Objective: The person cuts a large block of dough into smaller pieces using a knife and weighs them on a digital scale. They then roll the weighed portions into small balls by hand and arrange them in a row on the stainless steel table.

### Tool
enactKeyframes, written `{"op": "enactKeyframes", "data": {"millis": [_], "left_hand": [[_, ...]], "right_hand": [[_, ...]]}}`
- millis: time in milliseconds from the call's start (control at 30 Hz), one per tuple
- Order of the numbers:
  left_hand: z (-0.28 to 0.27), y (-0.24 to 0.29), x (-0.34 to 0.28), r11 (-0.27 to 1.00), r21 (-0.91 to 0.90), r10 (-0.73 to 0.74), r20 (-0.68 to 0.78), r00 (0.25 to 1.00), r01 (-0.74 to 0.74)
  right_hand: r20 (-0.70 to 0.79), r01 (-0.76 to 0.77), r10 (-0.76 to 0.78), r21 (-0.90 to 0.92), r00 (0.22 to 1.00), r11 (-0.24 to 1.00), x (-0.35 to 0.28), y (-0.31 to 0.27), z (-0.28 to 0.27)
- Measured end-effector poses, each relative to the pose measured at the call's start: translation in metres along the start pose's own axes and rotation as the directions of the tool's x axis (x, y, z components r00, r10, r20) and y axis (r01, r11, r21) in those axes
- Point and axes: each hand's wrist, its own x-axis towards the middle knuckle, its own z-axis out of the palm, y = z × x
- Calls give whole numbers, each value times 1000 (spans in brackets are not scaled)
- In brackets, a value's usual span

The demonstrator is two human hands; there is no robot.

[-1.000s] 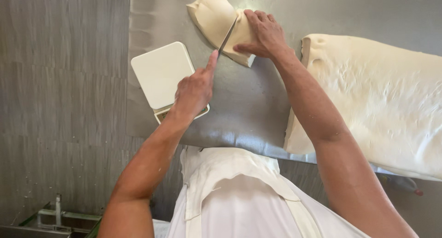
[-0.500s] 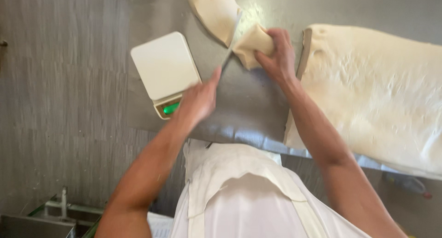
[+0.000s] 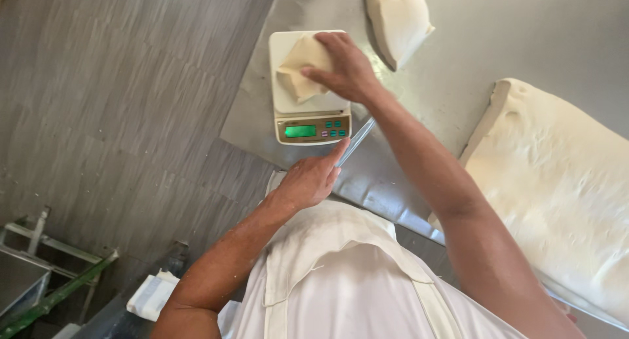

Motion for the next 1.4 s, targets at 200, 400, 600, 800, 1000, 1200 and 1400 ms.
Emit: {"op": "enactKeyframes", "data": {"millis": [200, 400, 600, 800, 1000, 1200, 1400], "left_hand": [[-18, -13, -28, 998, -64, -27, -5, 1000, 26], [-20, -9, -28, 998, -65, -19, 32, 999, 21], [-13, -1, -17, 998, -49, -38, 95, 995, 43], [6, 11, 0, 998, -67, 19, 56, 998, -15], [23, 40, 51, 991, 28, 129, -98, 987, -127], [53, 53, 121, 932, 333, 188, -112, 976, -141], [76, 60, 216, 877, 452, 241, -116, 964, -165]], "right_hand": [[-338, 79, -313, -559, 888, 826, 19, 102, -102], [-164, -376, 423, 253, 891, 891, 4, 113, -111], [-177, -287, 384, 410, 906, 866, -57, 95, -119], [-136, -339, 423, 408, 896, 848, -123, 135, -124], [-232, -324, 444, 416, 865, 849, -135, 152, -105], [-268, -337, 474, 429, 838, 838, -147, 163, -103], [-333, -271, 404, 378, 852, 885, -145, 159, -99]]}}
